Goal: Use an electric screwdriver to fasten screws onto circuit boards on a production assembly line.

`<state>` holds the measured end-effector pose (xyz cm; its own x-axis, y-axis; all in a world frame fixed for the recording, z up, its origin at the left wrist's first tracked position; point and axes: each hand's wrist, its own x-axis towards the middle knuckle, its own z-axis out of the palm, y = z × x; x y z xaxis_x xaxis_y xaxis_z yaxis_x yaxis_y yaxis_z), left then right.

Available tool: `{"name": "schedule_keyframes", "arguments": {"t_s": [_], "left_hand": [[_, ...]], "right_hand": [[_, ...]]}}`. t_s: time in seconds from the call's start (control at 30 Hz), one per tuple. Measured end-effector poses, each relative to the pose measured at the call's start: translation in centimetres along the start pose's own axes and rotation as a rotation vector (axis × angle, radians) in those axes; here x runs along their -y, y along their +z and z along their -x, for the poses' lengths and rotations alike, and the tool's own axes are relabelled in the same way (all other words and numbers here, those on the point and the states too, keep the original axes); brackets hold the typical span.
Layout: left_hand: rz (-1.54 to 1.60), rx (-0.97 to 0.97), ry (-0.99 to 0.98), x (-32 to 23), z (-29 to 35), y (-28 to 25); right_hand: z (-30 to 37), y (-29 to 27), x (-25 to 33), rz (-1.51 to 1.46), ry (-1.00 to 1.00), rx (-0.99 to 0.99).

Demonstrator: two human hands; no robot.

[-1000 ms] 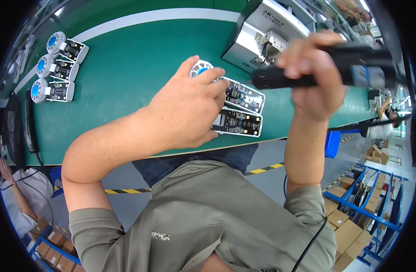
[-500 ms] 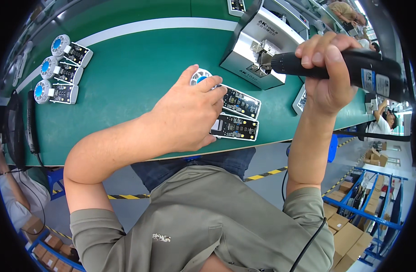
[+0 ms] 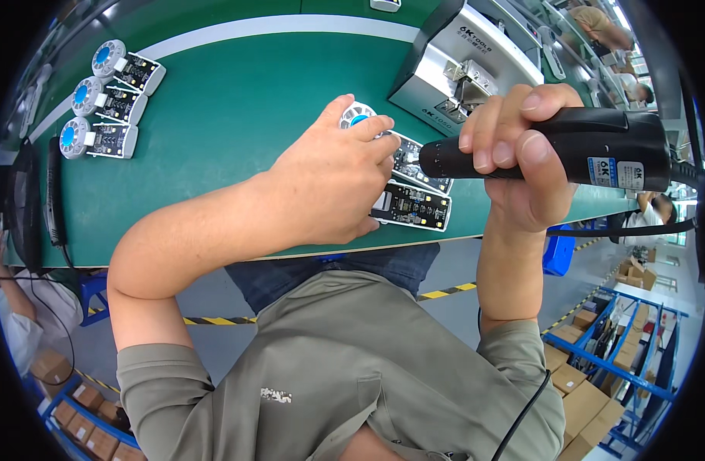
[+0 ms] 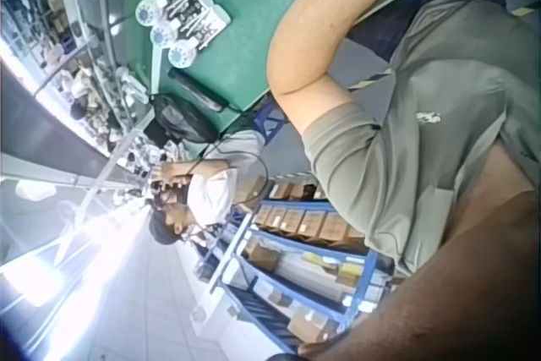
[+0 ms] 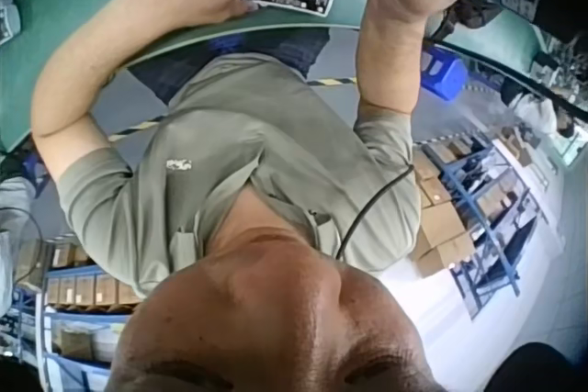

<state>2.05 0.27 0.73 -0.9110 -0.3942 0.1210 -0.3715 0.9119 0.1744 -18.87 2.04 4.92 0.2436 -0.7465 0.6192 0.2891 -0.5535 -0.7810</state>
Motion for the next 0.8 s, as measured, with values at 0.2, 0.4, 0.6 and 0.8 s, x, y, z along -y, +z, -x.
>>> {"name": "schedule_keyframes", "arguments": {"t_s": [0.2, 0.4, 0.6, 0.8], "left_hand": [[0.012, 0.009, -0.006, -0.2, 0.1, -0.1], [0.059, 0.025, -0.019, -0.1, 0.3, -0.3], [0.075, 0.057, -0.016, -0.1, 0.1, -0.3], [0.050, 0.030, -0.016, 0.0, 0.1, -0.2]], "right_hand": [[0.5, 0.5, -0.2, 0.027, 0.041, -0.001], [0.6, 1.0, -0.6, 0.020, 0.029, 0.025], [0.5, 1.2, -0.8, 0.070, -0.014, 0.175], [0.6, 0.4, -0.4, 0.019, 0.002, 0.133]]}}
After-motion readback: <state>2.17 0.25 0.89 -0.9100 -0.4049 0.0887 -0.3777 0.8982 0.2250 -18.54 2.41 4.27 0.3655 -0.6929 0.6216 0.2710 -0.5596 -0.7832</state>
